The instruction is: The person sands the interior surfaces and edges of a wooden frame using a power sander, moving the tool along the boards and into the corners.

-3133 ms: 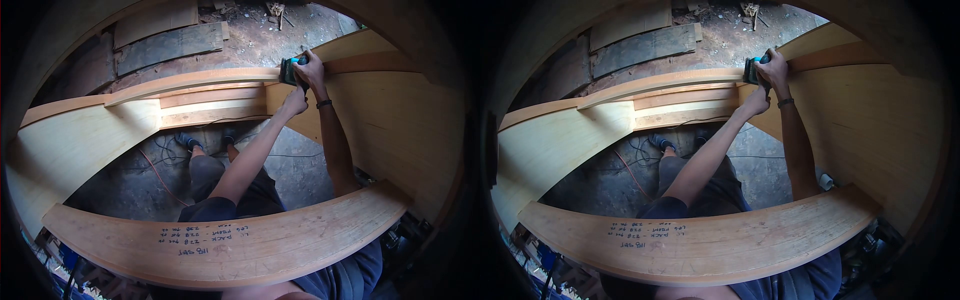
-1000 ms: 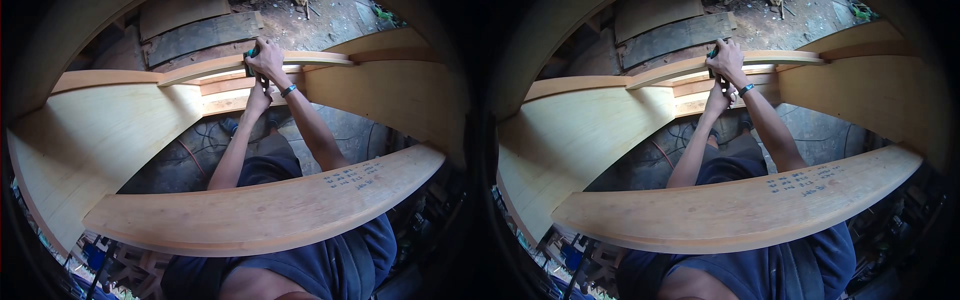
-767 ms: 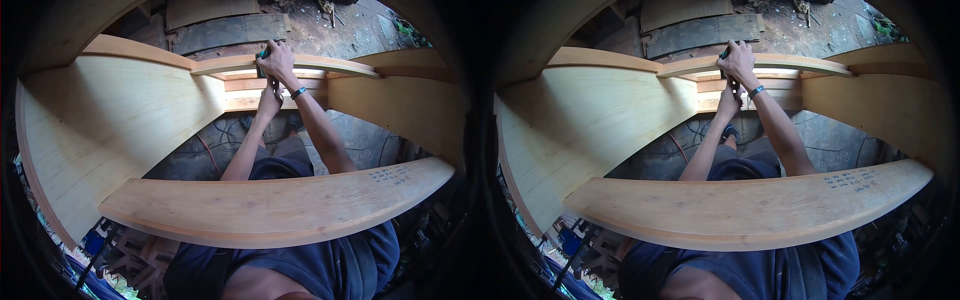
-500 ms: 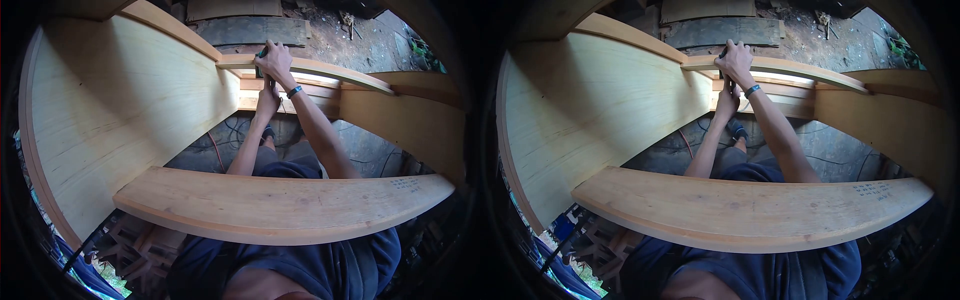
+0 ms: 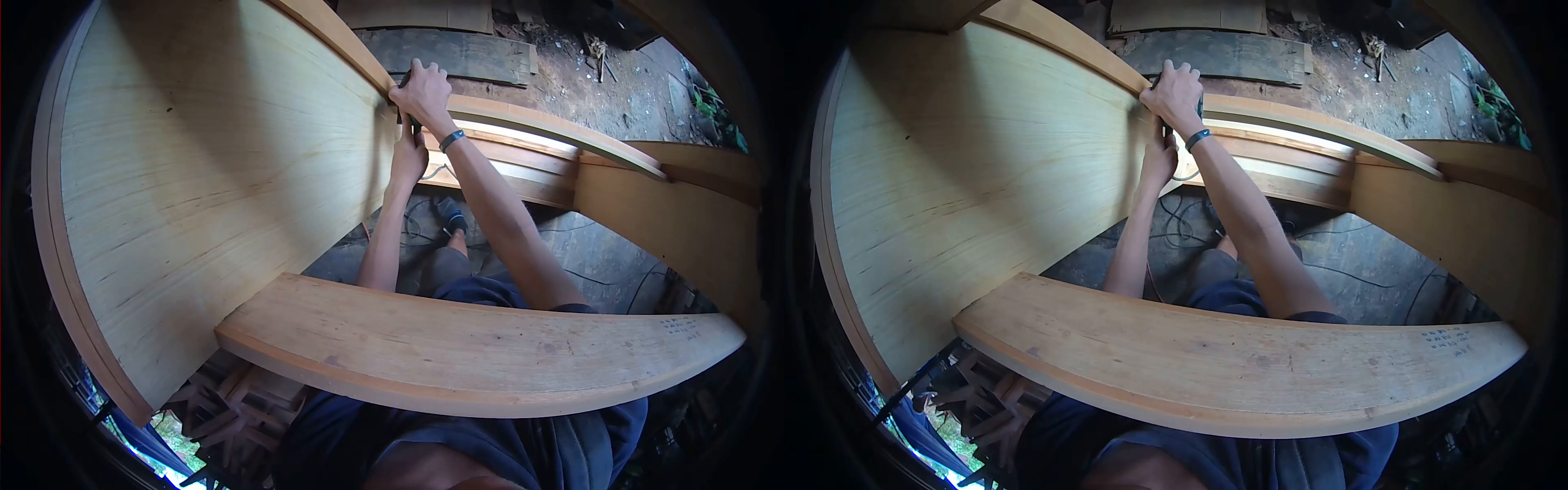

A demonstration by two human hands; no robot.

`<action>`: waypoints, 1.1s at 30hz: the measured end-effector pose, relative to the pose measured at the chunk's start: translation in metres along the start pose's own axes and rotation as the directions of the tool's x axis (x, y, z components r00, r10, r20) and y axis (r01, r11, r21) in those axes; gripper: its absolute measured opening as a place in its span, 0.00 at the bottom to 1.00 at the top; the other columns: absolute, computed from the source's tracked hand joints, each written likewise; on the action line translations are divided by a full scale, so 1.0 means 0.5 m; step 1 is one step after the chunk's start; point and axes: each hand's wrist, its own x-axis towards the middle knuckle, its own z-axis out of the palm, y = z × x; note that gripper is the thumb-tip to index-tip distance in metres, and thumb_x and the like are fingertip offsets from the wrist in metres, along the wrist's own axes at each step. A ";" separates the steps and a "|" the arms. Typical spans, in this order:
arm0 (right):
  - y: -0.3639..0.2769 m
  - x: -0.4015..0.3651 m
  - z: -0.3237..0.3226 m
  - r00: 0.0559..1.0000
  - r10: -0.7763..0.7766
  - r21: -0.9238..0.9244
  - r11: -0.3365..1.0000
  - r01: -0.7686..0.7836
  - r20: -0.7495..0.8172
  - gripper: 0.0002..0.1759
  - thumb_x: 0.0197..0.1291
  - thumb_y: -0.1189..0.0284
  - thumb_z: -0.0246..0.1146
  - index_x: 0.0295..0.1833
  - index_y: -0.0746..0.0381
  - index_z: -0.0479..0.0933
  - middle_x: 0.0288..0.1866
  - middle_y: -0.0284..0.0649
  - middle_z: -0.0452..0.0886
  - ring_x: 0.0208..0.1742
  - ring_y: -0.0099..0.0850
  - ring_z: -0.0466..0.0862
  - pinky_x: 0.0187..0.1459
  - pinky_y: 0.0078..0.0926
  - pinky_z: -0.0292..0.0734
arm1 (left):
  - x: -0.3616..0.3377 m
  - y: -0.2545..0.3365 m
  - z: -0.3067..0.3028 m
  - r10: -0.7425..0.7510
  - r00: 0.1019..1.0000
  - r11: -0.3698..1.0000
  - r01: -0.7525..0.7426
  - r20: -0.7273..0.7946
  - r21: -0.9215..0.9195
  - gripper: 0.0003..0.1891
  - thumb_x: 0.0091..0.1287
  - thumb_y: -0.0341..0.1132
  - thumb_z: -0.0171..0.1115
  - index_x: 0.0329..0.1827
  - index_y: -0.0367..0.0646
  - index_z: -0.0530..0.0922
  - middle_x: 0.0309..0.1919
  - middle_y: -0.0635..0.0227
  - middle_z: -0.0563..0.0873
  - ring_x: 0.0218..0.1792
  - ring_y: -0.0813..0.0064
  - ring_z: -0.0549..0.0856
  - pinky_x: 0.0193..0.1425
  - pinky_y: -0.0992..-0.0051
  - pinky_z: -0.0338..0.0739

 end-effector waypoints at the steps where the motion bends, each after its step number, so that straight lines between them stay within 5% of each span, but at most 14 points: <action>1: -0.005 0.001 0.002 1.000 0.003 -0.003 1.000 -0.003 0.007 0.30 0.48 0.59 0.69 0.56 0.65 0.80 0.53 0.57 0.81 0.58 0.57 0.81 0.53 0.49 0.85 | 0.002 0.002 -0.008 -0.024 1.000 0.999 0.024 -0.004 0.027 0.37 0.77 0.32 0.50 0.88 0.51 0.48 0.36 0.34 0.87 0.34 0.38 0.87 0.39 0.48 0.77; 4: -0.003 -0.009 0.003 1.000 0.027 -0.001 1.000 -0.027 -0.012 0.28 0.49 0.60 0.68 0.55 0.65 0.80 0.53 0.57 0.80 0.58 0.57 0.81 0.53 0.48 0.85 | 0.006 -0.002 -0.027 -0.001 0.995 1.000 -0.001 0.098 0.022 0.41 0.77 0.31 0.50 0.89 0.56 0.39 0.40 0.29 0.86 0.43 0.28 0.85 0.48 0.42 0.77; 7: -0.007 -0.009 -0.001 0.999 0.022 -0.007 1.000 -0.023 -0.033 0.27 0.50 0.61 0.67 0.54 0.65 0.80 0.53 0.57 0.80 0.58 0.57 0.82 0.52 0.48 0.85 | 0.002 -0.014 -0.006 0.042 0.999 0.998 -0.043 0.031 0.048 0.41 0.77 0.30 0.49 0.89 0.57 0.39 0.42 0.29 0.86 0.44 0.28 0.85 0.49 0.41 0.77; 13: -0.019 -0.006 0.011 0.996 0.042 0.016 0.999 -0.041 -0.073 0.25 0.50 0.62 0.67 0.52 0.65 0.80 0.52 0.58 0.80 0.57 0.58 0.82 0.51 0.49 0.85 | 0.012 0.000 -0.041 -0.078 0.992 0.996 0.073 0.102 0.048 0.41 0.77 0.31 0.48 0.89 0.62 0.40 0.45 0.30 0.87 0.45 0.32 0.87 0.51 0.44 0.78; 16: -0.011 -0.002 0.002 0.993 0.072 0.019 0.997 -0.071 -0.091 0.25 0.50 0.62 0.67 0.52 0.66 0.80 0.52 0.58 0.80 0.57 0.58 0.81 0.52 0.49 0.85 | 0.017 0.003 -0.038 -0.060 0.995 0.998 0.058 0.083 0.029 0.39 0.75 0.32 0.50 0.89 0.58 0.49 0.37 0.39 0.87 0.36 0.46 0.88 0.44 0.52 0.78; 18: -0.011 -0.008 -0.002 0.994 0.062 0.027 0.998 -0.060 -0.093 0.24 0.51 0.63 0.67 0.51 0.66 0.80 0.52 0.58 0.80 0.57 0.58 0.81 0.52 0.48 0.85 | 0.014 -0.002 -0.028 -0.045 0.995 0.999 0.045 0.091 0.005 0.39 0.77 0.31 0.48 0.89 0.62 0.45 0.44 0.31 0.87 0.45 0.34 0.87 0.51 0.46 0.78; 27: 0.034 -0.020 -0.026 0.997 0.046 0.067 0.997 -0.042 -0.063 0.28 0.48 0.61 0.71 0.55 0.64 0.78 0.52 0.56 0.79 0.59 0.55 0.79 0.54 0.47 0.83 | 0.001 0.000 0.020 0.025 0.997 0.999 -0.022 0.075 -0.036 0.38 0.77 0.32 0.48 0.89 0.57 0.46 0.38 0.31 0.87 0.37 0.35 0.87 0.43 0.45 0.76; 33: 0.168 -0.020 -0.126 0.985 0.168 -0.010 0.986 -0.168 -0.041 0.31 0.48 0.59 0.71 0.57 0.61 0.78 0.54 0.55 0.79 0.59 0.55 0.80 0.55 0.47 0.83 | -0.029 0.102 0.134 -0.029 0.973 1.000 0.029 0.230 0.002 0.39 0.78 0.33 0.48 0.89 0.58 0.42 0.49 0.30 0.86 0.48 0.31 0.86 0.51 0.45 0.79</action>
